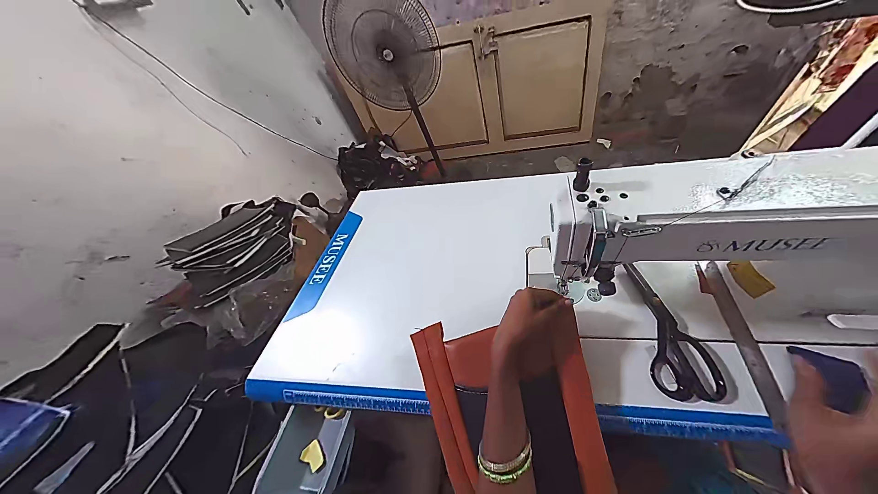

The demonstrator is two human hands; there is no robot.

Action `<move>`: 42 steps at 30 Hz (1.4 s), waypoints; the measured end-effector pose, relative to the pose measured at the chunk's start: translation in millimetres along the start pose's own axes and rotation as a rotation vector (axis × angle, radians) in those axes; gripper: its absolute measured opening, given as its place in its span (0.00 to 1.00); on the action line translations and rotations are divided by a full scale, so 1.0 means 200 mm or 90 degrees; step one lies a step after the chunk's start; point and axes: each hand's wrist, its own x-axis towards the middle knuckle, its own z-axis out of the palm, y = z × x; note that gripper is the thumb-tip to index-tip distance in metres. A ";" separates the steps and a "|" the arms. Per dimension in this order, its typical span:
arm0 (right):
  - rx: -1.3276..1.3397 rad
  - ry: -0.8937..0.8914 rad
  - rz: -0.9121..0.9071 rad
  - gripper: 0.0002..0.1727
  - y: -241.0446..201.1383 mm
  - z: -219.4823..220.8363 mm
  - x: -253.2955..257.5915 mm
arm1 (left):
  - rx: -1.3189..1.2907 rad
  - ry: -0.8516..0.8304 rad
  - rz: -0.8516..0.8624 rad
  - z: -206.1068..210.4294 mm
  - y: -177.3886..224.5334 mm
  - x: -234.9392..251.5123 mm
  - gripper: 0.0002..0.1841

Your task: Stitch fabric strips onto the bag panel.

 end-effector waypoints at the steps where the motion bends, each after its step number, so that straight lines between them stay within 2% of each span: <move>1: 0.105 -0.069 -0.009 0.25 -0.18 0.03 -0.03 | 0.008 -0.010 -0.003 0.01 0.01 0.00 0.16; 2: 0.219 -0.176 0.018 0.27 -0.37 0.09 -0.06 | 0.016 -0.019 -0.004 0.02 0.02 0.01 0.15; 4: 0.419 -0.376 0.119 0.39 -0.64 0.26 -0.09 | 0.025 -0.025 -0.006 0.04 0.03 0.01 0.15; 5: 0.465 -0.435 0.171 0.39 -0.74 0.36 -0.10 | 0.021 -0.021 -0.008 0.04 0.03 0.01 0.14; 6: 0.484 -0.457 0.213 0.30 -0.80 0.43 -0.09 | 0.009 -0.014 -0.007 0.04 0.03 0.00 0.13; 7: 0.481 -0.444 0.216 0.18 -0.84 0.48 -0.09 | -0.005 -0.010 0.000 0.02 0.01 -0.01 0.13; 8: 0.462 -0.387 0.156 0.09 -0.86 0.51 -0.11 | -0.030 -0.012 0.008 0.00 -0.01 -0.03 0.14; 9: 0.426 -0.299 0.043 0.06 -0.85 0.54 -0.14 | -0.062 -0.034 0.009 -0.04 -0.02 -0.04 0.18; 11: 0.369 -0.113 -0.194 0.10 -0.78 0.59 -0.19 | -0.149 -0.105 0.036 -0.10 -0.05 -0.07 0.27; 12: 0.360 -0.053 -0.272 0.12 -0.76 0.59 -0.19 | -0.199 -0.147 0.063 -0.12 -0.06 -0.08 0.30; 13: 0.350 -0.015 -0.321 0.12 -0.75 0.59 -0.19 | -0.245 -0.190 0.095 -0.15 -0.07 -0.08 0.28; 15: 0.355 0.011 -0.339 0.10 -0.74 0.59 -0.20 | -0.293 -0.232 0.148 -0.16 -0.10 -0.10 0.23; 17: 0.402 0.002 -0.290 0.09 -0.75 0.61 -0.21 | -0.293 -0.224 0.154 -0.16 -0.09 -0.10 0.26; 20: 0.471 -0.035 -0.186 0.07 -0.77 0.61 -0.20 | -0.266 -0.229 0.157 -0.17 -0.07 -0.10 0.39; 24: 0.546 -0.150 -0.004 0.10 -0.78 0.60 -0.18 | -0.244 -0.116 0.106 -0.08 -0.04 -0.06 0.32; 27: 0.609 -0.281 0.115 0.11 -0.78 0.57 -0.13 | -0.220 -0.101 0.069 -0.06 -0.03 -0.04 0.32; 29: 0.642 -0.353 0.134 0.20 -0.77 0.57 -0.08 | -0.208 -0.110 0.031 -0.06 -0.01 -0.03 0.34; 30: 0.651 -0.381 0.135 0.20 -0.76 0.57 -0.06 | -0.207 -0.119 0.017 -0.06 0.00 -0.03 0.34; 32: 0.649 -0.421 0.123 0.11 -0.74 0.56 -0.01 | -0.210 -0.134 0.003 -0.05 0.00 -0.02 0.35; 36: 0.555 -0.553 0.133 0.06 -0.74 0.54 0.13 | -0.191 -0.136 -0.038 -0.05 0.01 0.00 0.31; 38: 0.485 -0.622 0.162 0.06 -0.76 0.55 0.17 | -0.098 -0.101 -0.036 -0.04 0.00 0.00 0.26; 40: 0.404 -0.665 0.164 0.08 -0.76 0.60 0.18 | 0.127 0.015 -0.024 -0.01 0.04 -0.05 0.20; 42: 0.335 -0.696 0.164 0.11 -0.77 0.61 0.22 | 0.298 0.143 0.014 0.12 0.07 -0.14 0.12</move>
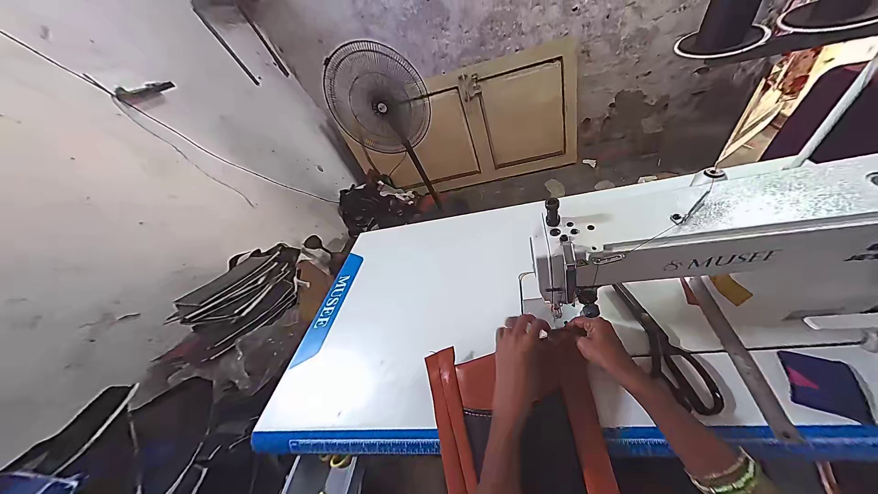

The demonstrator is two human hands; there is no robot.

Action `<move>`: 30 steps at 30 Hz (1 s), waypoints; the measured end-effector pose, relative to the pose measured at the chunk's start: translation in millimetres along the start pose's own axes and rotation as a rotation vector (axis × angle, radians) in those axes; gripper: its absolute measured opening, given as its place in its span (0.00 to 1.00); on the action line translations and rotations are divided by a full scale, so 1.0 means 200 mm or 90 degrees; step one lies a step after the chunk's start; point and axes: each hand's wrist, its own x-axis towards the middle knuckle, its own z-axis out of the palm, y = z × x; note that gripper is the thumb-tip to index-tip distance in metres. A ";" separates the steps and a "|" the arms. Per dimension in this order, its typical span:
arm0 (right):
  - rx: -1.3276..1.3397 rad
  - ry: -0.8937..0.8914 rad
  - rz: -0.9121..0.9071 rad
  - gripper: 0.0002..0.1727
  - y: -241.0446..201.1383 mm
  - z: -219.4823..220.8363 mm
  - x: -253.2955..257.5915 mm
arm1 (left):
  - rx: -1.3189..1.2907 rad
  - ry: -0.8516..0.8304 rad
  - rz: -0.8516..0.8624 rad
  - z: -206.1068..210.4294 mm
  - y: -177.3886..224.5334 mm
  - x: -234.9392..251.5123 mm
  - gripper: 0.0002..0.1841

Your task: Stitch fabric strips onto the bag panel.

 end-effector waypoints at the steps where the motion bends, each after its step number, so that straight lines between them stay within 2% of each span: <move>1: -0.014 -0.016 0.026 0.12 -0.01 -0.01 0.01 | 0.052 0.019 0.002 0.05 0.04 -0.08 0.13; 3: -0.020 -0.060 0.089 0.13 -0.02 -0.02 0.04 | 0.127 0.023 0.013 0.16 0.05 -0.22 0.20; 5: -0.026 -0.087 0.124 0.13 -0.03 -0.04 0.07 | 0.164 0.040 0.046 0.20 0.00 -0.25 0.23; 10: -0.072 -0.011 0.127 0.15 -0.05 -0.03 0.10 | 0.125 -0.055 0.055 0.15 -0.07 -0.13 0.24; 13: -0.028 0.037 0.115 0.16 0.00 -0.03 0.13 | 0.148 -0.088 0.043 0.13 -0.06 -0.10 0.24; 23: -0.024 0.024 0.151 0.15 -0.02 -0.05 0.15 | 0.148 -0.087 0.048 0.14 -0.09 -0.05 0.26; 30: -0.043 0.052 0.082 0.17 -0.02 -0.05 0.17 | 0.131 -0.099 0.041 0.12 -0.10 -0.01 0.26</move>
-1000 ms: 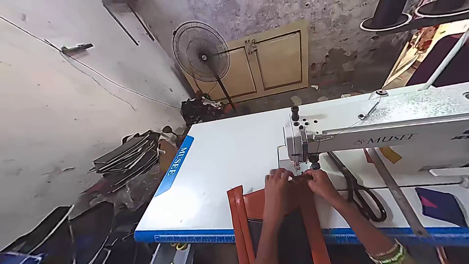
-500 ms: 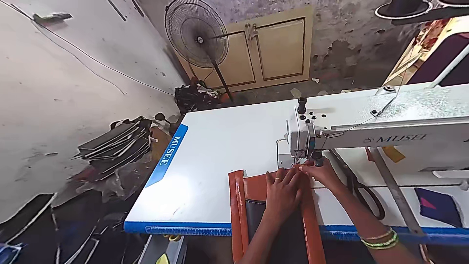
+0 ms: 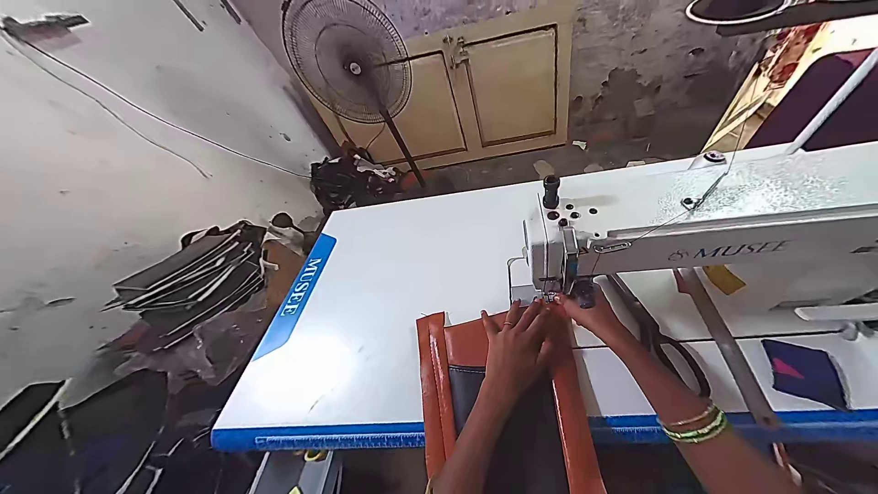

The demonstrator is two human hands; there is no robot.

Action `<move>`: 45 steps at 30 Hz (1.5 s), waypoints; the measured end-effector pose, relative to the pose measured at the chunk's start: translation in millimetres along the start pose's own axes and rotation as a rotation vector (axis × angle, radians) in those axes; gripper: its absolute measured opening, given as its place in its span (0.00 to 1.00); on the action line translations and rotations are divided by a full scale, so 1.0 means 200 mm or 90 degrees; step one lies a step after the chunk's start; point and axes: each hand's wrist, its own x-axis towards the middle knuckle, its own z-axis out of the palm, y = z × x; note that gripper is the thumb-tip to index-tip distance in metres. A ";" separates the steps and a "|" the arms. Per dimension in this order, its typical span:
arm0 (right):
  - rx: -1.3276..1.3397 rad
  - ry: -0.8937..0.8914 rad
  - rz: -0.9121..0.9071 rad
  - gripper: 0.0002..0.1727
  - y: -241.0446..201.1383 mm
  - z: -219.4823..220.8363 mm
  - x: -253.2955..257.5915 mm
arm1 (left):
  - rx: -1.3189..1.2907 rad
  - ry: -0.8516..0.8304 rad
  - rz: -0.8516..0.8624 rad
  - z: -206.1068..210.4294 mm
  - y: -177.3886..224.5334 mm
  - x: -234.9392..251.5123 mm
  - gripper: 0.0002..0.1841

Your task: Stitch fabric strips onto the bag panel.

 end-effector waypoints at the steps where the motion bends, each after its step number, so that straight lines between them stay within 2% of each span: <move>1: 0.000 0.005 -0.006 0.17 0.00 0.00 0.00 | 0.002 -0.001 -0.001 0.00 0.00 0.00 0.26; 8: -0.007 0.030 -0.019 0.19 0.00 0.00 0.00 | 0.004 0.003 0.015 -0.01 -0.01 0.01 0.26; 12: -0.020 0.037 -0.041 0.21 0.00 0.00 -0.01 | 0.006 0.079 0.080 0.03 -0.03 0.00 0.21; 20: -0.053 0.014 -0.036 0.20 0.01 0.00 0.02 | 0.004 0.057 0.064 0.02 -0.03 0.01 0.21; 24: -0.040 0.030 -0.061 0.21 0.03 0.01 0.01 | 0.003 0.013 0.040 0.00 -0.01 0.01 0.22; 31: -0.049 0.027 -0.034 0.20 0.01 0.01 0.01 | 0.000 0.031 0.054 0.00 -0.02 0.02 0.21; 37: -0.066 0.008 -0.004 0.20 -0.01 0.00 0.02 | 0.010 -0.006 0.027 -0.03 -0.01 0.03 0.28; 45: -0.053 0.077 -0.042 0.18 -0.01 0.03 0.00 | 0.013 -0.027 0.014 -0.04 -0.02 0.05 0.28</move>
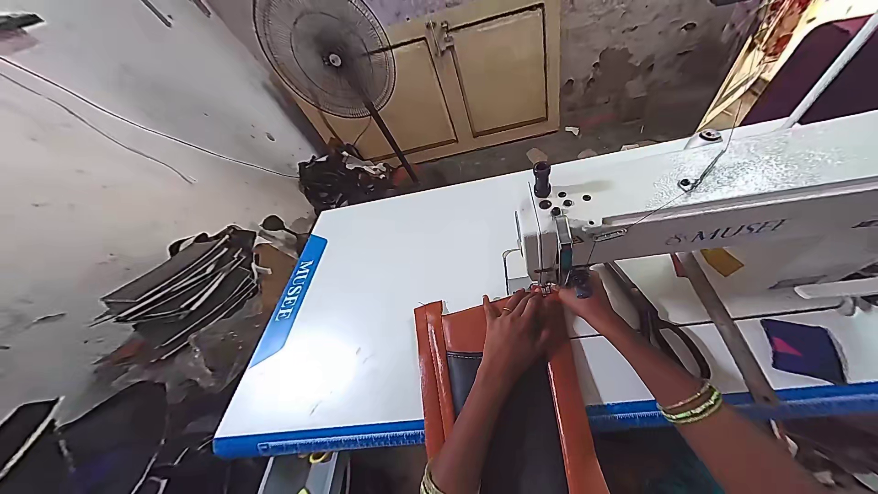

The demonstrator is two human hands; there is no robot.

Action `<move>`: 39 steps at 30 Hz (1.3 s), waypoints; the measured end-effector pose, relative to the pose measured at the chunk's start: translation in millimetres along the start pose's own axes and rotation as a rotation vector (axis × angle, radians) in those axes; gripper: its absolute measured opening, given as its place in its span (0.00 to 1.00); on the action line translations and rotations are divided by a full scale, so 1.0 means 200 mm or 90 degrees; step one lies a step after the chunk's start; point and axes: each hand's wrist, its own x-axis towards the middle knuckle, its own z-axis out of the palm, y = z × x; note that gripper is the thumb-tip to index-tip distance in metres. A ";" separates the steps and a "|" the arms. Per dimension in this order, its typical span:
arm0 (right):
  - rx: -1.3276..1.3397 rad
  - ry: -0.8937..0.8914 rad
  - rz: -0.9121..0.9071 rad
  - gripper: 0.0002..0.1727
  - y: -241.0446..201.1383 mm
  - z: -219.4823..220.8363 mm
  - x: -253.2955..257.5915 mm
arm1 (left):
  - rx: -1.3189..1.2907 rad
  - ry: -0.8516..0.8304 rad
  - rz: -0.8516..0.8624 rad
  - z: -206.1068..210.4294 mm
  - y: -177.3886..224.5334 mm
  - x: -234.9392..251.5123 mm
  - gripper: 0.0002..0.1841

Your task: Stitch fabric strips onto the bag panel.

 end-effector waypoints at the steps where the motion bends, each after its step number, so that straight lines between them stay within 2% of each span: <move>1: 0.006 0.011 -0.003 0.18 0.00 0.00 0.00 | 0.002 0.002 0.000 0.00 0.00 0.01 0.28; 5: 0.050 -0.034 0.035 0.17 -0.01 -0.04 0.00 | -0.009 -0.010 0.003 -0.01 0.00 0.01 0.27; 7: 0.063 -0.082 0.058 0.16 -0.01 -0.08 -0.04 | -0.046 0.072 0.057 0.02 -0.02 -0.01 0.21; 9: 0.019 -0.162 0.093 0.20 -0.03 -0.13 -0.13 | -0.071 0.168 0.144 0.05 -0.06 -0.03 0.13; 10: -0.008 -0.207 0.106 0.22 -0.03 -0.14 -0.18 | -0.078 0.183 0.171 0.05 -0.07 -0.04 0.12; 13: -0.040 -0.310 0.141 0.27 -0.05 -0.11 -0.33 | -0.116 0.150 0.175 0.03 -0.07 -0.05 0.12; 15: 0.000 -0.291 0.146 0.24 -0.06 -0.08 -0.37 | -0.125 0.134 0.173 0.03 -0.08 -0.06 0.13; 17: 0.083 -0.190 0.117 0.19 -0.07 -0.03 -0.40 | -0.116 0.153 0.186 0.04 -0.10 -0.07 0.14; 19: 0.149 -0.080 0.052 0.16 -0.09 0.03 -0.45 | -0.107 0.172 0.196 0.05 -0.10 -0.06 0.13; 21: 0.176 -0.037 -0.035 0.20 -0.10 0.08 -0.48 | -0.117 0.162 0.194 0.05 -0.09 -0.06 0.13; 23: 0.224 -0.068 -0.080 0.21 -0.09 0.07 -0.49 | -0.119 0.148 0.194 0.04 -0.10 -0.06 0.13; 25: 0.261 -0.154 -0.119 0.23 -0.02 0.00 -0.47 | -0.100 0.149 0.202 0.05 -0.11 -0.05 0.15; 27: 0.185 -0.191 -0.217 0.25 0.06 -0.05 -0.46 | -0.073 0.143 0.202 0.04 -0.12 -0.05 0.16; 28: 0.116 -0.141 -0.298 0.24 0.11 -0.03 -0.46 | -0.062 0.135 0.200 0.04 -0.12 -0.05 0.17; 30: -0.012 0.049 -0.458 0.18 0.20 0.06 -0.44 | -0.040 0.125 0.195 0.03 -0.11 -0.05 0.17; 32: -0.087 0.195 -0.562 0.11 0.23 0.11 -0.40 | -0.006 0.127 0.199 0.03 -0.09 -0.04 0.18; 35: -0.093 0.222 -0.655 0.09 0.29 0.14 -0.35 | 0.054 0.119 0.203 0.05 -0.08 -0.05 0.21; 39: -0.074 0.189 -0.646 0.09 0.32 0.14 -0.36 | 0.049 0.106 0.193 0.05 -0.08 -0.05 0.22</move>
